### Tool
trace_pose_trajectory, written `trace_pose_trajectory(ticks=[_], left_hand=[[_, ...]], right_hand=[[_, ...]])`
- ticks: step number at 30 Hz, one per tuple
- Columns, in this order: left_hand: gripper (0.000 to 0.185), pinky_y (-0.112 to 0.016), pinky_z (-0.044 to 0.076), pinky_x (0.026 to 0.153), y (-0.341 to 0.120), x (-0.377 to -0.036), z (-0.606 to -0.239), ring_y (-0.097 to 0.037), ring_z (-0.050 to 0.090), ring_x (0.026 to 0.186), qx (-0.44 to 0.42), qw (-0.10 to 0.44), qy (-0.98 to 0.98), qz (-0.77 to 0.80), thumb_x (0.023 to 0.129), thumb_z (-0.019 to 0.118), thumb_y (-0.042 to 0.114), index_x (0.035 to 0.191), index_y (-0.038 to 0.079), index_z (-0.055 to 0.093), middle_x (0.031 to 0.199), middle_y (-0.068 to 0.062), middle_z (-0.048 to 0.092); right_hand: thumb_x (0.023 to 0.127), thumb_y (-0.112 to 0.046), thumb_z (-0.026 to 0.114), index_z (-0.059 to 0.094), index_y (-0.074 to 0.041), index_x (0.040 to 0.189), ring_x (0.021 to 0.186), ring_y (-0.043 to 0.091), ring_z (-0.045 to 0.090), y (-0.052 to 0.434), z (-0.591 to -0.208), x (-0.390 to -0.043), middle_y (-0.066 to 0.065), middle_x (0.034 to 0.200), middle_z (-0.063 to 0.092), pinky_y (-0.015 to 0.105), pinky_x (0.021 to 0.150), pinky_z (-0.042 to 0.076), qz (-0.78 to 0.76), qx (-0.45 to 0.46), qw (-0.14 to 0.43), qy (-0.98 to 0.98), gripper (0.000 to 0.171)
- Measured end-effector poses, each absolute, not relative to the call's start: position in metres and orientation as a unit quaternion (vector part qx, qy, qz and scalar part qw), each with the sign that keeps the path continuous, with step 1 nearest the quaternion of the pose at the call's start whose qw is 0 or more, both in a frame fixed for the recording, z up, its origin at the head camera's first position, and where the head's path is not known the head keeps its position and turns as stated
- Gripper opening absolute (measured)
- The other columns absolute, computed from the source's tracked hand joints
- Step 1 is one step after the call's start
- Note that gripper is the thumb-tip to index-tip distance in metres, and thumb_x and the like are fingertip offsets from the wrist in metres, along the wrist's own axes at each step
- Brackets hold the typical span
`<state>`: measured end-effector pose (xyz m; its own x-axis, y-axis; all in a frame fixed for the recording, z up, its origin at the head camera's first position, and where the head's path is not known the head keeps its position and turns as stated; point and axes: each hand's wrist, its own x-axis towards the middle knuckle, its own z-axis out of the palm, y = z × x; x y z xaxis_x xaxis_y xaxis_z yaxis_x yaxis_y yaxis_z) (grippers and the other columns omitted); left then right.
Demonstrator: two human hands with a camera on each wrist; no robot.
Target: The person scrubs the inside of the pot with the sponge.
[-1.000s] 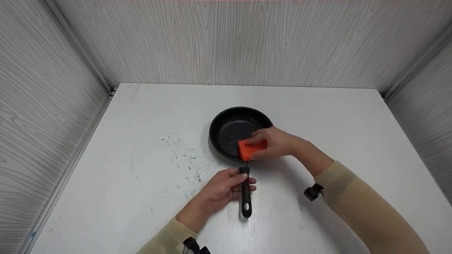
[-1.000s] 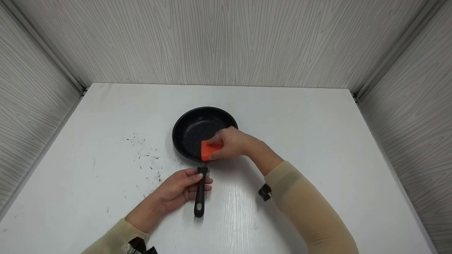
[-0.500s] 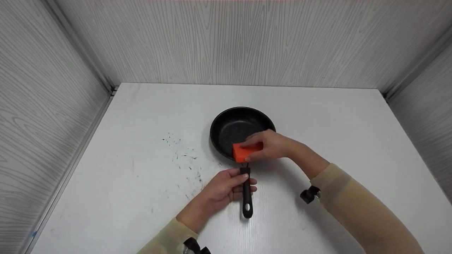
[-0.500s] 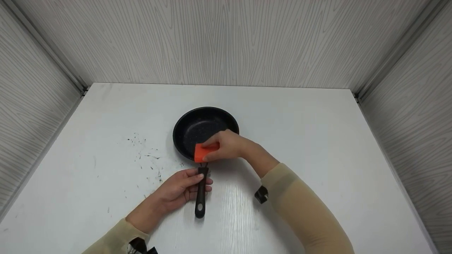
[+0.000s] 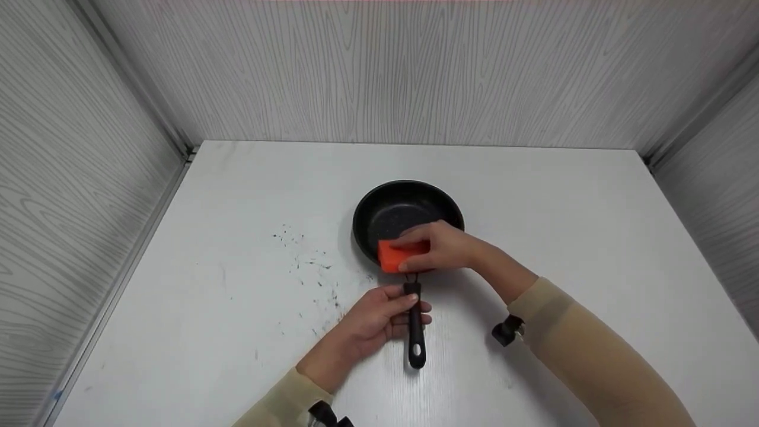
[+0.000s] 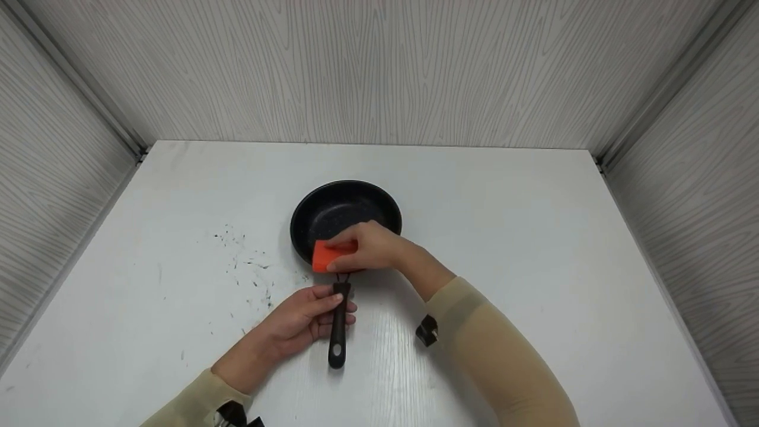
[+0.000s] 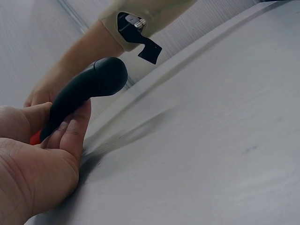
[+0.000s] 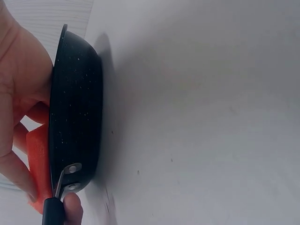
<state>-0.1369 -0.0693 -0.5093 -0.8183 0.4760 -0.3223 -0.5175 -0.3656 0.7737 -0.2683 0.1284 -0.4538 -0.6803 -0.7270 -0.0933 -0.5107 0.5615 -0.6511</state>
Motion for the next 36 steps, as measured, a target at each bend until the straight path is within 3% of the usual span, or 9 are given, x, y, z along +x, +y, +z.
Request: trace_pose_trajectory(ticks=[7, 36], left_hand=[[0.042, -0.038, 0.063, 0.089, -0.071, -0.137, -0.509, -0.025, 0.078, 0.098, -0.022, 0.303, 0.482, 0.822, 0.106, 0.064, 0.009, 0.141, -0.013, 0.054, 0.11, -0.017, 0.076], [0.041, -0.036, 0.064, 0.084, -0.07, -0.137, -0.508, -0.022, 0.079, 0.091, -0.029, 0.309, 0.471, 0.826, 0.106, 0.065, 0.009, 0.141, -0.011, 0.054, 0.103, -0.015, 0.076]], right_hand=[[0.091, -0.044, 0.085, 0.072, -0.022, 0.14, 0.138, 0.017, 0.056, 0.118, -0.455, -0.268, 0.0, 0.142, 0.067, 0.039, 0.118, 0.043, -0.331, -0.376, 0.167, 0.849, 0.055], [0.092, -0.047, 0.083, 0.067, -0.024, 0.146, 0.136, 0.015, 0.056, 0.093, -0.463, -0.283, -0.001, 0.145, 0.064, 0.036, 0.114, 0.044, -0.344, -0.36, 0.128, 0.858, 0.061]])
